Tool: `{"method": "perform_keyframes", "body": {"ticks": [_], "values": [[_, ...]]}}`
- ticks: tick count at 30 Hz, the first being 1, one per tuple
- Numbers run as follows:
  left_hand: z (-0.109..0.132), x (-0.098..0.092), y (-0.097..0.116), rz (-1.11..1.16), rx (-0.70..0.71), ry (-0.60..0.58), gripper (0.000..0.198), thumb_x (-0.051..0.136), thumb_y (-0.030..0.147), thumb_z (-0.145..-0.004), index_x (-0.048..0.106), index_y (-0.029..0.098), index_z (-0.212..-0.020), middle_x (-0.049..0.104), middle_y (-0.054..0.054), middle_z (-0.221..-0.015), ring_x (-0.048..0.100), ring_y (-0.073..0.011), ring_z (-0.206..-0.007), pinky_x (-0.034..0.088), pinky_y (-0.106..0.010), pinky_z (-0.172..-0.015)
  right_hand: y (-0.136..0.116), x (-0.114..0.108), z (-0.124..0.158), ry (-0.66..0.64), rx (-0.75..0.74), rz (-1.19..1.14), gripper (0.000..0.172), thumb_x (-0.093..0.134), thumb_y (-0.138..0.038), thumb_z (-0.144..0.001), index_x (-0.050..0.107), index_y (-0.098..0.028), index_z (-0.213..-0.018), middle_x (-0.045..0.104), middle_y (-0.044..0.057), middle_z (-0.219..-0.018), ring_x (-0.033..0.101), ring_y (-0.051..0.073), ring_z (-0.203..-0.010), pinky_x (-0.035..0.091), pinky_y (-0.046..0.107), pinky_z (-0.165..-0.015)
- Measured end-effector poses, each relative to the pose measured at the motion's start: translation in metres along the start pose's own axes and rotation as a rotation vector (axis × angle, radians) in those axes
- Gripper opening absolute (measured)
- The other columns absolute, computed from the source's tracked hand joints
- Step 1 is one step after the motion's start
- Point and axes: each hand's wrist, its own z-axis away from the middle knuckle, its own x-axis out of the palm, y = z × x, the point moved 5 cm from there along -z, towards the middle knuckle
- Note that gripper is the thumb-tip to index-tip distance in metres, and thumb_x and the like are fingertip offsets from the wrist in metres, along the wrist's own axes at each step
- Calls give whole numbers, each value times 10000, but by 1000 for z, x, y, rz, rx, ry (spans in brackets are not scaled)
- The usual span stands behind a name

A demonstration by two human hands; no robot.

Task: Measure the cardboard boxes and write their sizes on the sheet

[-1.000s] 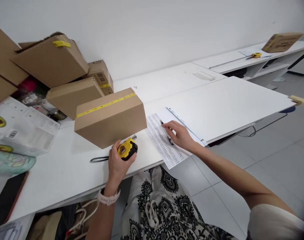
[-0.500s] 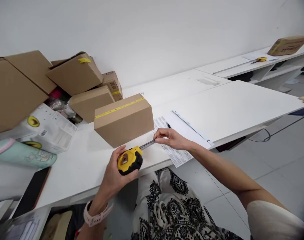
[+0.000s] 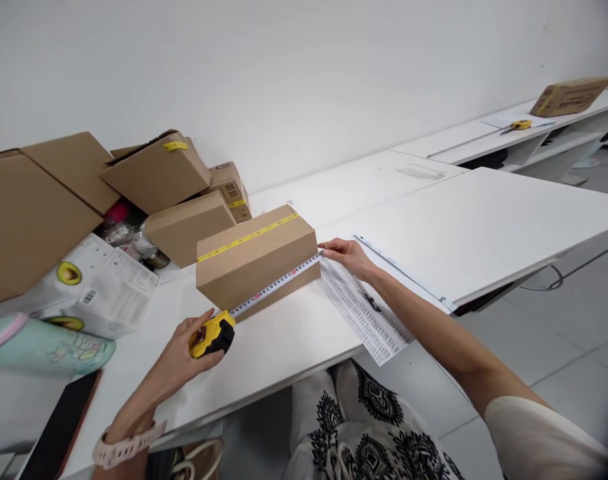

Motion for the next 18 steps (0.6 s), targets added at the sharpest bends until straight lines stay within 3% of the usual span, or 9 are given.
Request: {"method": "perform_keyframes", "body": {"ticks": [9, 12, 15, 18], "values": [[-20, -7, 3, 70, -33, -19, 731, 773, 502, -633, 690, 247, -1313, 612, -67, -1084, 639, -298, -1091, 529, -457, -1021, 11, 19, -5, 41, -43, 28, 415, 893, -561, -610, 834, -250, -879, 748, 67, -1006, 666, 231, -978, 537, 397, -856], [-24, -11, 10, 72, -48, -97, 695, 803, 492, -619, 724, 247, -1264, 653, -76, -1079, 663, -319, -1108, 536, -452, -1014, 8, 25, -7, 91, -48, 30, 423, 890, -594, -586, 822, -247, -819, 744, 64, -962, 669, 233, -948, 542, 393, -836], [-22, -25, 30, 114, -33, -127, 615, 811, 512, -619, 772, 282, -1188, 697, -74, -1057, 684, -334, -1063, 557, -431, -959, -13, 25, -7, 117, -50, 99, 446, 868, -620, -605, 805, -213, -775, 731, 62, -873, 662, 227, -875, 537, 387, -787], [-17, -51, 60, 134, -15, -156, 491, 758, 552, -656, 814, 317, -1084, 739, -55, -1026, 692, -349, -1031, 575, -426, -892, -53, 21, 0, 116, -21, 168, 420, 853, -582, -665, 789, -178, -762, 731, 62, -793, 646, 209, -788, 528, 378, -731]]}}
